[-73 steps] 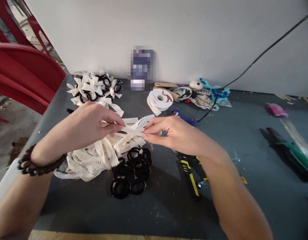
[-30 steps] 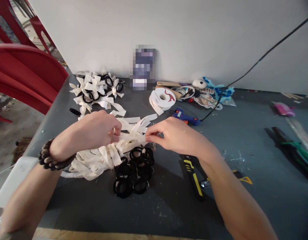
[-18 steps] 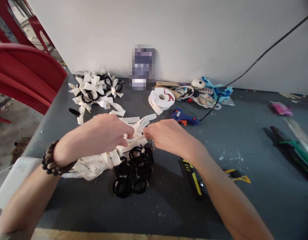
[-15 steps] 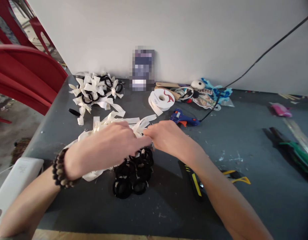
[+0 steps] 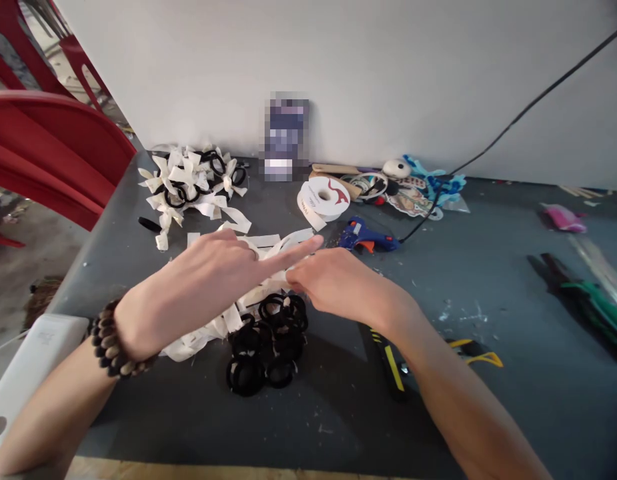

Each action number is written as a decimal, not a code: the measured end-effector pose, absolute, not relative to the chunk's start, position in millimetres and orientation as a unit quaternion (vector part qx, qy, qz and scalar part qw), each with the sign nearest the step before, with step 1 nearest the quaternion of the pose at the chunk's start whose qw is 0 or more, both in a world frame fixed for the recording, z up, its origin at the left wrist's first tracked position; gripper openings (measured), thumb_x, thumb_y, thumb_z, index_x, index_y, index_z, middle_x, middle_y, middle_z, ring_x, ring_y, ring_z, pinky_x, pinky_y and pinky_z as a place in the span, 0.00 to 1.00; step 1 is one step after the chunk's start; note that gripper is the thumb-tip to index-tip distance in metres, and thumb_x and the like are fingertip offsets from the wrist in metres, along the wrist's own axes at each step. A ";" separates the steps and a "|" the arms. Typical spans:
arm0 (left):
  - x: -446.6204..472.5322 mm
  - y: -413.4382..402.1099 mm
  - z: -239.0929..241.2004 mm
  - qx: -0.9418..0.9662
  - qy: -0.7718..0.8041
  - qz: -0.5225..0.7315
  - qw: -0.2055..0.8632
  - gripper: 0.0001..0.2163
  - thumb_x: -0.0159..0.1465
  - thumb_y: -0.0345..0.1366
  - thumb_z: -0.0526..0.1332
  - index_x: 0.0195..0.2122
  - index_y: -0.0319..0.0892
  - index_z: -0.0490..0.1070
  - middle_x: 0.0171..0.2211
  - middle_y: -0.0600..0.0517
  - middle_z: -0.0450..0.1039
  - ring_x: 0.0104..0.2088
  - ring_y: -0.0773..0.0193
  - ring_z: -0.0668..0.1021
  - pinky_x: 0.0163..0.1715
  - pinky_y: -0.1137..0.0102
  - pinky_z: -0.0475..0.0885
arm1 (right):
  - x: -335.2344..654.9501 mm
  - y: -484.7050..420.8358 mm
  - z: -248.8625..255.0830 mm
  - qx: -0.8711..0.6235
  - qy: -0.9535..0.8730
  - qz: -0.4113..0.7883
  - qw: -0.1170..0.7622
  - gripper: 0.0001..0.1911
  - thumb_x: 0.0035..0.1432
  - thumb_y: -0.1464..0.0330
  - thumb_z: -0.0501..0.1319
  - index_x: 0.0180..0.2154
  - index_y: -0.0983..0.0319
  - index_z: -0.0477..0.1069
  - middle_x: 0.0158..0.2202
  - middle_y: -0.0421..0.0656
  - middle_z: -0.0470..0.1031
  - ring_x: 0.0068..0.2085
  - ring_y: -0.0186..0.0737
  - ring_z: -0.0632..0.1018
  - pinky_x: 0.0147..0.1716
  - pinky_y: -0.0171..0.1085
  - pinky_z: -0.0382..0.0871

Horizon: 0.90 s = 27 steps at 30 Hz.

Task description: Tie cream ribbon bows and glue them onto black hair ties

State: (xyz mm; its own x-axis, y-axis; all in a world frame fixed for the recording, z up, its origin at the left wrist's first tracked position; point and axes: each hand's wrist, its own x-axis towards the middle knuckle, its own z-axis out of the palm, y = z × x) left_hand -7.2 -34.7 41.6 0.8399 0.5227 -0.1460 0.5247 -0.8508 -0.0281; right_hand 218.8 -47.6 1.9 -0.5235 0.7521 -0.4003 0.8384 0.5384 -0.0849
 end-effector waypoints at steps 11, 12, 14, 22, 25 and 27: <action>-10.7 -50.9 26.1 0.935 0.330 -0.093 -0.085 0.20 0.69 0.19 0.51 0.57 0.39 0.74 0.36 0.46 0.77 0.39 0.55 0.79 0.49 0.60 0.69 | 218.4 -49.5 -0.9 0.426 0.881 -0.160 0.129 0.13 0.59 0.80 0.58 0.33 0.59 0.78 0.31 0.44 0.83 0.33 0.43 0.81 0.29 0.39 0.53; -12.1 -49.0 28.6 0.938 0.325 -0.099 -0.073 0.17 0.70 0.20 0.51 0.51 0.39 0.76 0.36 0.46 0.77 0.38 0.55 0.79 0.47 0.60 0.69 | 217.4 -50.2 -0.1 0.420 0.884 -0.160 0.130 0.13 0.60 0.80 0.58 0.33 0.60 0.78 0.32 0.45 0.84 0.34 0.43 0.81 0.29 0.39 0.53; -13.4 -42.7 35.0 0.931 0.346 -0.109 -0.041 0.14 0.66 0.18 0.54 0.38 0.41 0.76 0.31 0.48 0.75 0.33 0.57 0.78 0.39 0.62 0.67 | 216.9 -50.2 1.1 0.424 0.882 -0.154 0.135 0.13 0.60 0.80 0.59 0.33 0.60 0.79 0.32 0.45 0.84 0.35 0.44 0.82 0.29 0.39 0.54; -33.2 -9.9 58.0 0.933 0.331 -0.088 0.106 0.11 0.66 0.26 0.58 0.29 0.45 0.74 0.22 0.55 0.70 0.22 0.65 0.69 0.27 0.66 0.56 | 241.1 -43.2 11.1 0.440 0.875 -0.190 -0.071 0.13 0.67 0.74 0.59 0.34 0.57 0.81 0.37 0.39 0.85 0.38 0.39 0.81 0.37 0.36 0.64; -34.6 -3.0 67.0 0.909 0.369 -0.103 0.163 0.10 0.67 0.30 0.58 0.32 0.47 0.78 0.24 0.56 0.75 0.25 0.65 0.74 0.30 0.69 0.61 | 248.0 -44.4 20.2 0.457 0.836 -0.267 -0.149 0.10 0.66 0.70 0.62 0.35 0.58 0.83 0.39 0.40 0.86 0.37 0.38 0.82 0.39 0.36 0.68; -31.3 1.2 70.1 0.890 0.403 -0.098 0.191 0.10 0.65 0.30 0.59 0.32 0.47 0.79 0.25 0.56 0.77 0.26 0.64 0.76 0.33 0.70 0.64 | 249.8 -44.8 23.4 0.502 0.790 -0.310 -0.166 0.09 0.64 0.70 0.63 0.34 0.58 0.84 0.35 0.40 0.86 0.35 0.38 0.82 0.38 0.36 0.70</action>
